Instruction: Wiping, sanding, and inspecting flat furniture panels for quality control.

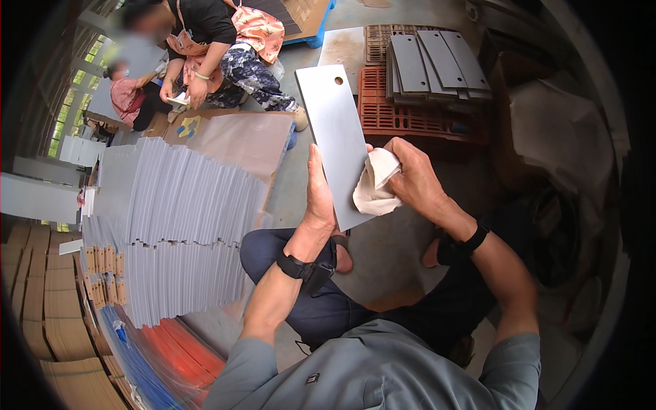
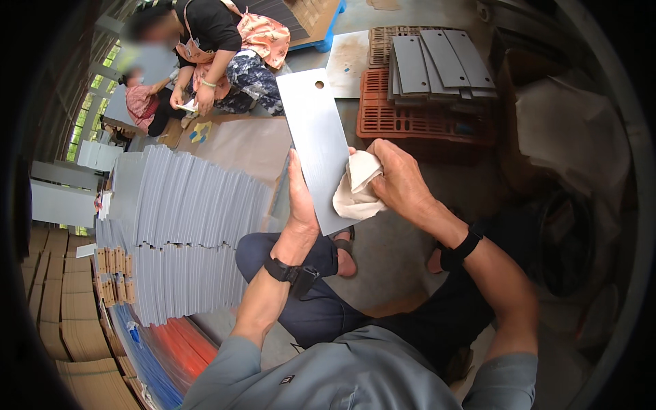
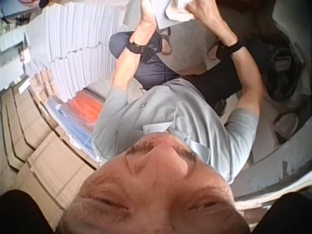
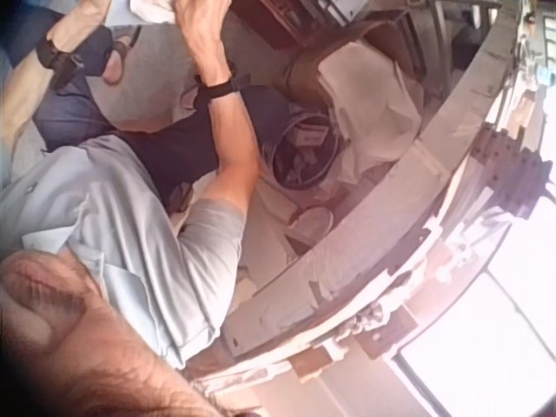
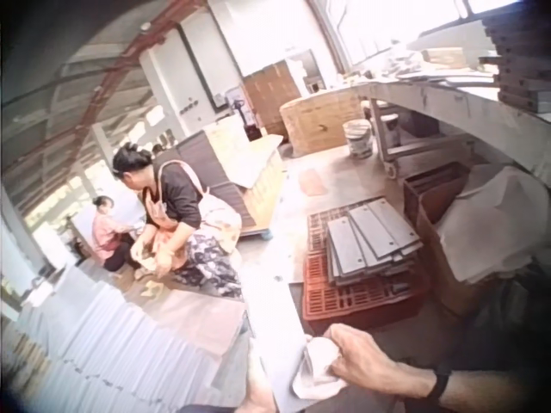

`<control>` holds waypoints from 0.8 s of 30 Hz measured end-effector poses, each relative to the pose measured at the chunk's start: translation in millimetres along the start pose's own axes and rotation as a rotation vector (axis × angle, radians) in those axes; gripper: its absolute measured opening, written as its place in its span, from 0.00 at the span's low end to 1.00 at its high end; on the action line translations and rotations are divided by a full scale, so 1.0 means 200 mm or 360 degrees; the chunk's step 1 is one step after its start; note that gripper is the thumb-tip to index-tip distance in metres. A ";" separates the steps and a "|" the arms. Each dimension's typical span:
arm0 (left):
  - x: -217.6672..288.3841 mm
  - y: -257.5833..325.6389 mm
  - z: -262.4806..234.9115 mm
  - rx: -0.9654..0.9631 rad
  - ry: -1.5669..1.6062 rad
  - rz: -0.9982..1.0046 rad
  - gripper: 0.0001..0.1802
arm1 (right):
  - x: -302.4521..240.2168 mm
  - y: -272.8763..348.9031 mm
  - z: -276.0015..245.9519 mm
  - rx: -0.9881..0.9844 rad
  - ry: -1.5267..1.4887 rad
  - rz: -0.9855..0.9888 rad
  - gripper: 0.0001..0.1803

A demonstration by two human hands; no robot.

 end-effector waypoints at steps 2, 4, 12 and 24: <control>0.00 -0.01 0.00 0.0038 0.0182 -0.0015 0.44 | -0.06 0.00 -0.03 0.0200 -0.0053 -0.0169 0.15; -0.01 -0.01 0.00 0.0069 0.0061 -0.0051 0.44 | -0.11 0.02 -0.01 0.0193 0.0022 -0.0424 0.16; -0.24 0.15 0.02 -0.0195 -0.0130 -0.0528 0.42 | -0.05 -0.23 -0.03 0.0624 0.0478 -0.0545 0.24; -0.38 0.11 -0.40 -0.0111 -0.0592 0.0001 0.39 | -0.13 0.03 0.27 -0.0081 0.0507 -0.0671 0.44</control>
Point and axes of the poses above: each hand's wrist, its own y-axis away from the middle knuckle, its own z-axis out of the palm, x = y × z, the point moved 2 cm from there along -y, towards the middle knuckle, and after that the axes turned 12 degrees about z, right-handed, at the moved point
